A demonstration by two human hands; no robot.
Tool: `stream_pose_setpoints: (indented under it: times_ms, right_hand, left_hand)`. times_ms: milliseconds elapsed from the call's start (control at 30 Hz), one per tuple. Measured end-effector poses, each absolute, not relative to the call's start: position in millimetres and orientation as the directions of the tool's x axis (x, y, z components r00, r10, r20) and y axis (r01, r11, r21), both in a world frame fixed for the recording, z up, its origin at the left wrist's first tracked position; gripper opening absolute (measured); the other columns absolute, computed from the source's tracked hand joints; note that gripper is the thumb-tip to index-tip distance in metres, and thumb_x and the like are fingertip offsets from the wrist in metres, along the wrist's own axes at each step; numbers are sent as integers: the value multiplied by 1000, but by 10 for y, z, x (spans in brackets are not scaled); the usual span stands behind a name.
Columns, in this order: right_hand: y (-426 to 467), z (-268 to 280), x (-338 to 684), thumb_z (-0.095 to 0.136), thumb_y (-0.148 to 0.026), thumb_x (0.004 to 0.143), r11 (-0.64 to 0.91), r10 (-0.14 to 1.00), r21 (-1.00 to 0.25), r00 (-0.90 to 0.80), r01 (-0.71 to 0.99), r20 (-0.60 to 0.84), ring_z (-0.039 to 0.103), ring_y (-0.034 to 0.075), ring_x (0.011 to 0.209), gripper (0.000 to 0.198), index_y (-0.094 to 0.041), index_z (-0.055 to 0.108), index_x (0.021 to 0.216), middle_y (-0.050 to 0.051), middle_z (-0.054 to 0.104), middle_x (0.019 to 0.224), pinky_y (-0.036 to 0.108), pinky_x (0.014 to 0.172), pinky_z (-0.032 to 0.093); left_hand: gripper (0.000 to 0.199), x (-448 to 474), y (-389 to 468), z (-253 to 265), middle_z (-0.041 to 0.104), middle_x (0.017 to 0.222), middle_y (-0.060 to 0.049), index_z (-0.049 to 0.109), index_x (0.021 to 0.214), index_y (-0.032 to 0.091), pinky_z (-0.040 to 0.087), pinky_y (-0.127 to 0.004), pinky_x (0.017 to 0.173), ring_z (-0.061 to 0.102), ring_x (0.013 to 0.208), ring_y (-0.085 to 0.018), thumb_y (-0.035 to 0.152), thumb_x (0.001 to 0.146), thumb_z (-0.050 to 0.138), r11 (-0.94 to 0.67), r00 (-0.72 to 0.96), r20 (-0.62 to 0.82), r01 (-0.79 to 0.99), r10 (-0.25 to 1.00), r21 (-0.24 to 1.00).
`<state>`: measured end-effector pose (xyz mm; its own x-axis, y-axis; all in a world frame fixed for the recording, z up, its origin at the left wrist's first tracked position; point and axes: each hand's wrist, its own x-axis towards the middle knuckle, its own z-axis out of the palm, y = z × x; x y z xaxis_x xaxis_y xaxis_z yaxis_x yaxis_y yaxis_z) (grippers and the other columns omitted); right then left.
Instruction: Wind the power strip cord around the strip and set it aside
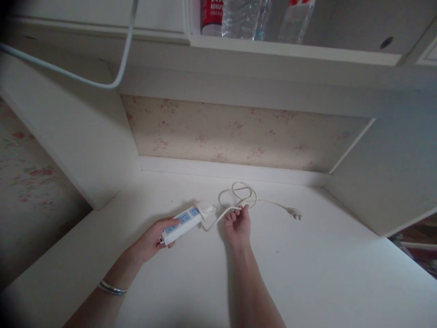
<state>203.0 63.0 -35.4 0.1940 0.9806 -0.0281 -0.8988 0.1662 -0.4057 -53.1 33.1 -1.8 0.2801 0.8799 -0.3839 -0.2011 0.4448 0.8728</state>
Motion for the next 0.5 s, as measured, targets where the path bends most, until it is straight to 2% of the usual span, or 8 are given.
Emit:
stream_pose_setpoints:
  times_ms: [67, 133, 233, 300, 367, 500]
  right_hand:
    - [612, -337, 1969, 68, -43, 80, 118, 988, -423, 150, -898, -43, 29, 4, 40, 25, -21, 56, 76, -10, 39, 50, 18, 41, 33]
    - [580, -299, 1859, 67, -40, 81, 2, 995, -495, 50, -869, -84, 24, 3, 36, 21, -21, 59, 87, -12, 34, 47, 17, 37, 28]
    - [527, -261, 1675, 68, -38, 81, -219, 975, -592, -153, -776, -160, 21, 2, 33, 28, -21, 60, 102, -13, 37, 46, 16, 32, 22]
    - [511, -277, 1581, 67, -39, 81, -301, 953, -637, -237, -709, -187, 27, 2, 33, 31, -19, 61, 104, -9, 49, 51, 16, 32, 25]
    - [518, -318, 1527, 69, -36, 80, -313, 949, -666, -241, -677, -201, 39, 3, 36, 27, -16, 63, 98, -4, 59, 61, 17, 35, 33]
    - [556, -340, 1547, 72, -27, 76, -207, 977, -612, -127, -763, -173, 58, 9, 55, 15, -17, 63, 83, -1, 67, 73, 20, 50, 47]
  left_hand:
    - [25, -529, 369, -36, 55, 54, 1, 61, 82, 13, 18, -16, 30, 49, 39, -8, 35, 74, 67, 400, 216, -347, -296, 913, 867]
    - [26, -545, 399, -43, 55, 56, 2, 59, 83, 14, 17, -15, 30, 48, 39, -7, 37, 75, 67, 372, 185, -324, -405, 928, 835]
    - [23, -578, 410, -37, 58, 60, 0, 57, 82, 14, 21, -15, 30, 47, 38, -6, 35, 76, 65, 372, 205, -311, -494, 928, 786]
    - [21, -591, 393, -32, 60, 59, -2, 57, 79, 14, 23, -15, 29, 46, 36, -6, 34, 78, 62, 394, 268, -294, -500, 917, 772]
    - [21, -596, 359, -28, 61, 58, -4, 57, 78, 13, 24, -16, 29, 44, 33, -7, 33, 79, 60, 424, 359, -272, -468, 893, 775]
    - [21, -599, 272, 1, 58, 56, -3, 61, 80, 11, 33, -18, 30, 42, 31, -7, 31, 76, 61, 425, 510, -210, -350, 834, 835]
